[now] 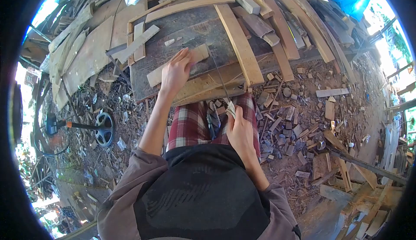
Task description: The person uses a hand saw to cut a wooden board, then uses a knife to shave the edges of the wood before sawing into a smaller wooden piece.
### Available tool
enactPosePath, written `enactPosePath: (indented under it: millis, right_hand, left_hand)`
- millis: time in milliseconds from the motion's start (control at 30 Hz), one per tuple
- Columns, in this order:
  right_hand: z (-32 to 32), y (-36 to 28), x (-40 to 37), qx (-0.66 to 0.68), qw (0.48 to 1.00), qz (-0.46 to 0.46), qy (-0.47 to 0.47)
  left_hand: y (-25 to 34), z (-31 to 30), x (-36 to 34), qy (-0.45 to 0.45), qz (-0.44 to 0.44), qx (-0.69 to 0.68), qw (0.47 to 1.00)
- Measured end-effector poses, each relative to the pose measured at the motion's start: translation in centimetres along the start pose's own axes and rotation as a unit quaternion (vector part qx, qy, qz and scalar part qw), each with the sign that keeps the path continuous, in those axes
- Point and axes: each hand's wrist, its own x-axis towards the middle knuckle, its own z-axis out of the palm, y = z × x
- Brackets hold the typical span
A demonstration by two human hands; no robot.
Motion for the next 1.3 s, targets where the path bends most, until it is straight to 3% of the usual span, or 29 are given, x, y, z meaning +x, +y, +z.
enactPosePath:
  millis: [267,367,967,1300]
  right_hand:
    - [0.6,-1.5,1.3,0.033,0.998,-0.054,0.026]
    - [0.9,-1.7,2.5,-0.016,0.998,-0.058,0.011]
    - [0.6,-5.7,7.1,-0.138,0.978,0.039,-0.148]
    - [2.2,-9.5,13.2,-0.154,0.971,0.070,-0.167]
  left_hand:
    - [-1.3,-0.4,1.1,-0.028,0.005,0.001,1.000]
    - [-2.0,0.3,1.2,-0.030,-0.002,0.022,0.999]
    - [-1.4,0.2,1.0,-0.076,-0.069,-0.069,0.992]
    - [-1.5,0.3,1.0,-0.072,-0.080,-0.074,0.991]
